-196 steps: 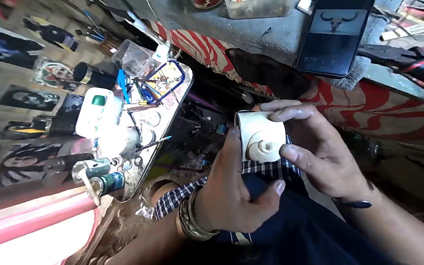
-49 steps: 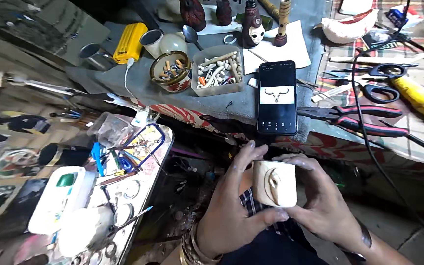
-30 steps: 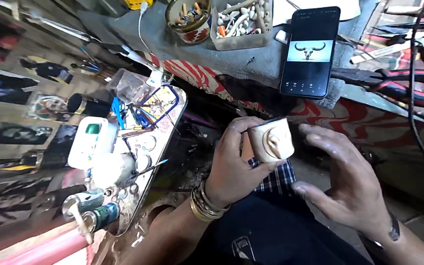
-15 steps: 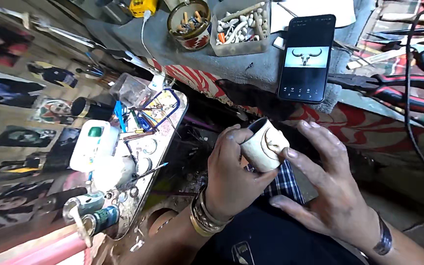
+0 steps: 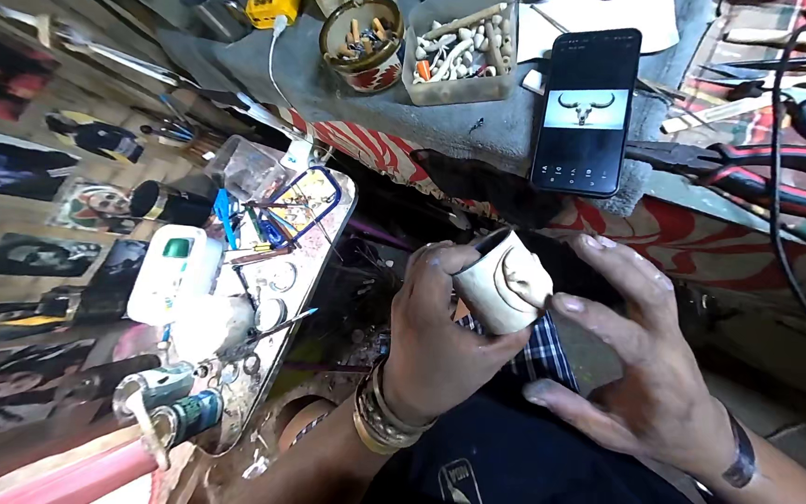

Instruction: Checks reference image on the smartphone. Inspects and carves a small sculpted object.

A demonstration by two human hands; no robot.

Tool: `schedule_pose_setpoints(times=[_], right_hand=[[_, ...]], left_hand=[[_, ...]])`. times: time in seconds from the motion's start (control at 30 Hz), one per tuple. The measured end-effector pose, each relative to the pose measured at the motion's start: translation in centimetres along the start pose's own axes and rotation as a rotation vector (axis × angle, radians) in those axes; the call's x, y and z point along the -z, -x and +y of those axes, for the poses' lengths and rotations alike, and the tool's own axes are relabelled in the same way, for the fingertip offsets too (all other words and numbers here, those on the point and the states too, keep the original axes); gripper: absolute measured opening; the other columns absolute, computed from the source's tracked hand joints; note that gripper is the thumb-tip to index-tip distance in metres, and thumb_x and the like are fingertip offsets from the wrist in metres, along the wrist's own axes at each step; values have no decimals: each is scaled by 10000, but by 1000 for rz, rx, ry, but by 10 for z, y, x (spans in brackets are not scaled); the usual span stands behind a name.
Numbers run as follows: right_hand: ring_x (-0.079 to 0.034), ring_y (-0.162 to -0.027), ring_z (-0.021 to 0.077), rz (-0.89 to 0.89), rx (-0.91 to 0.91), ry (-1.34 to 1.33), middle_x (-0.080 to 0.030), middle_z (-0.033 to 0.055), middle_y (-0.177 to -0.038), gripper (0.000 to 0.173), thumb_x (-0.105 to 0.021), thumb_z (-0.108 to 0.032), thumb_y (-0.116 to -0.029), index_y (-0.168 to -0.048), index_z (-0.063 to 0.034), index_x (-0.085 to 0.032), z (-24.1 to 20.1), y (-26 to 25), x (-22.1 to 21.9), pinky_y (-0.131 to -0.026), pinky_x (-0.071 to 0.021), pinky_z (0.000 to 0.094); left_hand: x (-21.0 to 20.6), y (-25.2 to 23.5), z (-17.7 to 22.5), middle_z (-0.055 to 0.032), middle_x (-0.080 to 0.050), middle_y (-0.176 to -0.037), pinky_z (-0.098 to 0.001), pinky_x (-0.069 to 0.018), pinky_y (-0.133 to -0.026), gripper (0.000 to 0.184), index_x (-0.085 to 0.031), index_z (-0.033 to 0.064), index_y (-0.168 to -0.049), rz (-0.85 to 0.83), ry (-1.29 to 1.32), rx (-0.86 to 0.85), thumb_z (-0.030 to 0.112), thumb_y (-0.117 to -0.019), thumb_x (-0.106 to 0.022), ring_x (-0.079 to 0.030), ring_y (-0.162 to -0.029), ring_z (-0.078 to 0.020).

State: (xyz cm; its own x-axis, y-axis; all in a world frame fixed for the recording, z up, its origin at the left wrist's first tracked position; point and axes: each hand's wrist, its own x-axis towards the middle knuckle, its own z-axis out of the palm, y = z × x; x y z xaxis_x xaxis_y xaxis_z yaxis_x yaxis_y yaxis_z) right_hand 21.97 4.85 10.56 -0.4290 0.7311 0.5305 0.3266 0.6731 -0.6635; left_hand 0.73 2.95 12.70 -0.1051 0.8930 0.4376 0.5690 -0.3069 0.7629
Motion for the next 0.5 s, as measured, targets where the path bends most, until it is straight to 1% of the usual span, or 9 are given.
schedule_pose_setpoints(times=[0.03,0.07,0.13,0.2,0.23,0.3,0.4,0.43,0.5], right_hand=[[-365,-1509,289,-2,-31,-56,-409,64,-1615,719,-754,-592,-858,-1468,-317,-491,2,0,3,-1203,-382,518],[-394,-1492,285,-6,-64,-122,-424,71,-1607,747,-753,-590,-860,-1487,-293,-477,6,0,5,-1190,-395,513],[-501,-1417,303,-15,-121,-285,-475,122,-1570,813,-777,-553,-859,-1520,-197,-464,13,-2,7,-1137,-488,502],[-565,-1350,304,-56,-169,-400,-509,148,-1535,891,-801,-525,-847,-1543,-107,-432,17,-5,5,-1103,-528,496],[-574,-1337,279,-89,-182,-411,-522,129,-1523,905,-807,-516,-846,-1549,-94,-426,18,-6,3,-1104,-531,479],[-597,-1303,207,-124,-167,-391,-576,80,-1463,833,-825,-472,-851,-1514,-98,-488,19,-9,-1,-1088,-549,419],[-626,-1237,149,-141,-148,-327,-638,56,-1351,680,-838,-414,-852,-1405,-104,-591,18,-8,-12,-1042,-567,359],[-629,-1234,146,-156,-145,-316,-650,64,-1336,650,-831,-413,-857,-1378,-91,-613,16,-8,-16,-1040,-567,354],[-620,-1252,152,-178,-116,-308,-661,96,-1325,626,-812,-422,-877,-1347,-48,-639,16,-9,-17,-1061,-551,341]], left_hand=[[2,-2,-2,-26,-698,-1111,-332,-610,-931,669,-548,103,-1204,-52,128,25,288,-699,-946,-690,-1059,-120],[4,-3,-5,-30,-684,-1144,-350,-610,-940,671,-533,116,-1223,-125,259,43,265,-716,-946,-684,-1077,-140],[6,-7,-13,-86,-648,-1262,-437,-588,-995,684,-541,118,-1288,-263,496,42,225,-740,-934,-653,-1176,-241],[7,-9,-19,-101,-594,-1347,-487,-542,-1063,693,-543,120,-1339,-375,633,55,236,-765,-915,-588,-1279,-288],[8,-10,-21,-99,-579,-1354,-495,-522,-1085,690,-534,120,-1347,-421,679,68,228,-776,-906,-563,-1304,-291],[10,-10,-24,-119,-575,-1361,-521,-484,-1122,682,-515,98,-1346,-488,748,100,194,-787,-893,-533,-1340,-315],[21,-3,-26,-138,-568,-1415,-496,-476,-1133,735,-489,63,-1380,-520,684,146,161,-778,-897,-531,-1356,-302],[26,2,-26,-126,-574,-1424,-490,-480,-1140,736,-501,64,-1376,-513,598,147,191,-773,-904,-531,-1364,-290],[30,9,-28,-113,-603,-1397,-458,-510,-1115,718,-545,64,-1343,-468,408,92,327,-779,-904,-559,-1340,-261]])
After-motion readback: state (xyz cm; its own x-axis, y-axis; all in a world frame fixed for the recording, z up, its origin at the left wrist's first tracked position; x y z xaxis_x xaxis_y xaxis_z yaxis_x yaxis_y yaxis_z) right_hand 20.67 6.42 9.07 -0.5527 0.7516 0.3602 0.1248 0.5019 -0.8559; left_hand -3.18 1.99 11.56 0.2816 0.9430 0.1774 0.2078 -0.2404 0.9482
